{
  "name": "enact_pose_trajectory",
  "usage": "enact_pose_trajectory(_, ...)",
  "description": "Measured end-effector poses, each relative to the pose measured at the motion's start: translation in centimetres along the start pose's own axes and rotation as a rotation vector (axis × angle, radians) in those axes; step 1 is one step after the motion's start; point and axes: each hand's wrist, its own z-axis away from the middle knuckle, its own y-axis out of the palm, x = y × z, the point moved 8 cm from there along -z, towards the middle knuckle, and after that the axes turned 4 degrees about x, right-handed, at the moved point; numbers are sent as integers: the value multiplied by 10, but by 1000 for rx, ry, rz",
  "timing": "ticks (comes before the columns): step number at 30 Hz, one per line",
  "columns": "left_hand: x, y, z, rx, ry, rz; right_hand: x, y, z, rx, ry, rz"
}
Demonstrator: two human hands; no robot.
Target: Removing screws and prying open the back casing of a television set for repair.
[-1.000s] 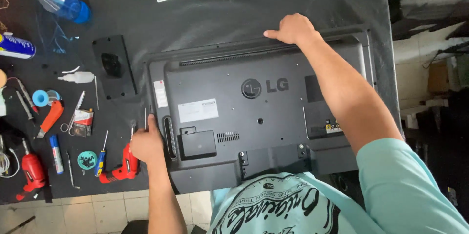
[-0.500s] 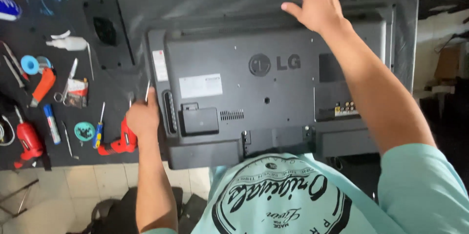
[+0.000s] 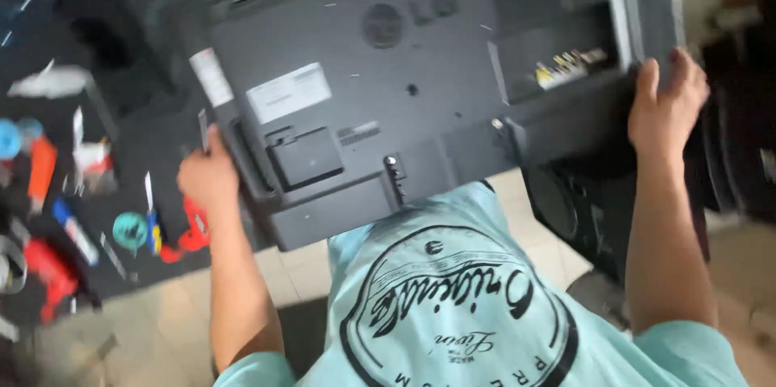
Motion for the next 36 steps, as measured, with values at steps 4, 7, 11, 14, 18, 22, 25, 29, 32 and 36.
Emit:
enact_pose_trajectory(4,-4,-11,6,76,36,124,-89,23,38,310,639,-166)
enact_pose_trajectory(7,-5,-11,3,165,47,142,-67,21,11,395,645,-158)
enact_pose_trajectory(11,-15,-24,19,18,14,184,-55,32,-7,521,805,-274)
enact_pose_trajectory(14,-21,-32,27,-108,-62,181,-31,22,-18,619,853,-211)
enact_pose_trajectory(18,-21,-32,39,-267,-138,201,-60,51,-25,694,924,-261)
enact_pose_trajectory(22,-14,-23,32,-297,-167,198,-43,37,-33,711,863,-154)
enact_pose_trajectory(25,-15,-24,31,-212,-170,222,-52,45,-25,734,927,-283)
enact_pose_trajectory(29,-8,-18,23,-185,-156,185,-69,55,-26,764,826,-255)
enact_pose_trajectory(32,-6,-21,24,-163,-179,199,-72,57,-27,753,793,-246)
enact_pose_trajectory(36,-14,-13,8,-46,-170,174,-81,45,-5,532,922,-414)
